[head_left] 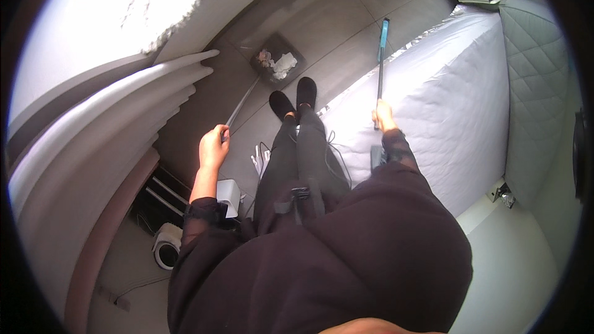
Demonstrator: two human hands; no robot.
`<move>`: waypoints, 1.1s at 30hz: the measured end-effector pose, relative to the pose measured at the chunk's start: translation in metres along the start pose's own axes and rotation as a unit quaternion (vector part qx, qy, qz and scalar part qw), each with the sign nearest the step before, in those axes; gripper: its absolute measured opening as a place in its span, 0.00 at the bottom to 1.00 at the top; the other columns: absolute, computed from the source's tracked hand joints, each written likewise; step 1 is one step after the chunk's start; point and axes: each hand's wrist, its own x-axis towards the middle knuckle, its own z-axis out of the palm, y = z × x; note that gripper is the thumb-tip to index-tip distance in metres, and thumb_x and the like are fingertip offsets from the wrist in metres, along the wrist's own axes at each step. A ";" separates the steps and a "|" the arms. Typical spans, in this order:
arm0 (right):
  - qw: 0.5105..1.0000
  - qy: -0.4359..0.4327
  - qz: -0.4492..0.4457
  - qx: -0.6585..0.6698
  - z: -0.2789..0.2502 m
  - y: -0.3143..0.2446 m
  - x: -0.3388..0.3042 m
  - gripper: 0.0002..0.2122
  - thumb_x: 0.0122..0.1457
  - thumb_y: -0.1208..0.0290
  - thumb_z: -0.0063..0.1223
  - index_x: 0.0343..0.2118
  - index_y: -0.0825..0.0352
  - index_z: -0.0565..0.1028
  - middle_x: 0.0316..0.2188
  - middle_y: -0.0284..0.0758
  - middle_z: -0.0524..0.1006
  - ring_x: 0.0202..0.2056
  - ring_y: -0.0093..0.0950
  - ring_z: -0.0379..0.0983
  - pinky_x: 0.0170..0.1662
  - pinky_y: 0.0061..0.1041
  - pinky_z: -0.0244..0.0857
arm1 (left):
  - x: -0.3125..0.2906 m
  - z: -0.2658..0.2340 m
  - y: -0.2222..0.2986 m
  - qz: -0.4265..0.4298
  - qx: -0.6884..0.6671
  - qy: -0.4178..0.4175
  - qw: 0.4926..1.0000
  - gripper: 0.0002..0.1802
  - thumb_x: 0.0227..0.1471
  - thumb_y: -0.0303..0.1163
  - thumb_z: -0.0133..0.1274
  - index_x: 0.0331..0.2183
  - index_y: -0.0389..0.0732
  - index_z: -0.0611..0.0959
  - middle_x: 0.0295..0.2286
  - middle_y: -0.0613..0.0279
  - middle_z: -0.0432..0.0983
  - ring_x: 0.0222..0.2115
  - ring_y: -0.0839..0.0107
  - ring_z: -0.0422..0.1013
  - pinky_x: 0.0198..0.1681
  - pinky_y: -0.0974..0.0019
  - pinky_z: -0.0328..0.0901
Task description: The person sweeps a tiled floor with a broom and dustpan, gathering debris into the dustpan and emptying it into a small white bin. They also briefly handle a white paper item and adjust a curtain while continuing to sweep.
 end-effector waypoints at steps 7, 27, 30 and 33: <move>0.985 -0.021 0.040 -0.168 0.081 0.079 -0.011 0.07 0.58 0.69 0.39 0.27 0.64 0.68 0.12 0.32 0.66 0.10 0.23 0.61 0.11 0.26 0.55 | 0.080 0.037 0.073 0.093 0.108 -0.049 0.989 0.05 0.47 0.29 0.51 0.28 0.39 0.75 0.21 0.51 0.73 0.25 0.53 0.71 0.29 0.55 0.65; 0.966 -0.118 -0.013 -0.229 0.099 0.019 -0.054 0.14 0.58 0.66 0.36 0.24 0.70 0.70 0.10 0.40 0.68 0.10 0.36 0.66 0.15 0.33 0.63 | 0.076 0.018 0.070 -0.043 0.083 -0.020 0.995 0.07 0.46 0.30 0.53 0.30 0.38 0.79 0.24 0.52 0.77 0.29 0.58 0.75 0.32 0.61 0.68; 0.971 -0.200 0.053 -0.122 0.093 0.019 -0.075 0.14 0.58 0.65 0.38 0.20 0.67 0.67 0.09 0.35 0.65 0.07 0.27 0.61 0.10 0.27 0.55 | 0.073 0.019 0.065 -0.051 0.073 -0.011 0.996 0.07 0.46 0.30 0.53 0.29 0.38 0.79 0.24 0.52 0.77 0.28 0.58 0.75 0.32 0.61 0.68; 0.979 -0.142 0.046 -0.141 0.068 0.009 -0.091 0.12 0.57 0.64 0.39 0.23 0.66 0.69 0.09 0.34 0.64 0.07 0.25 0.59 0.09 0.27 0.52 | 0.062 0.016 0.054 -0.043 0.053 0.015 0.998 0.07 0.46 0.30 0.53 0.29 0.37 0.79 0.24 0.52 0.77 0.28 0.58 0.75 0.32 0.61 0.68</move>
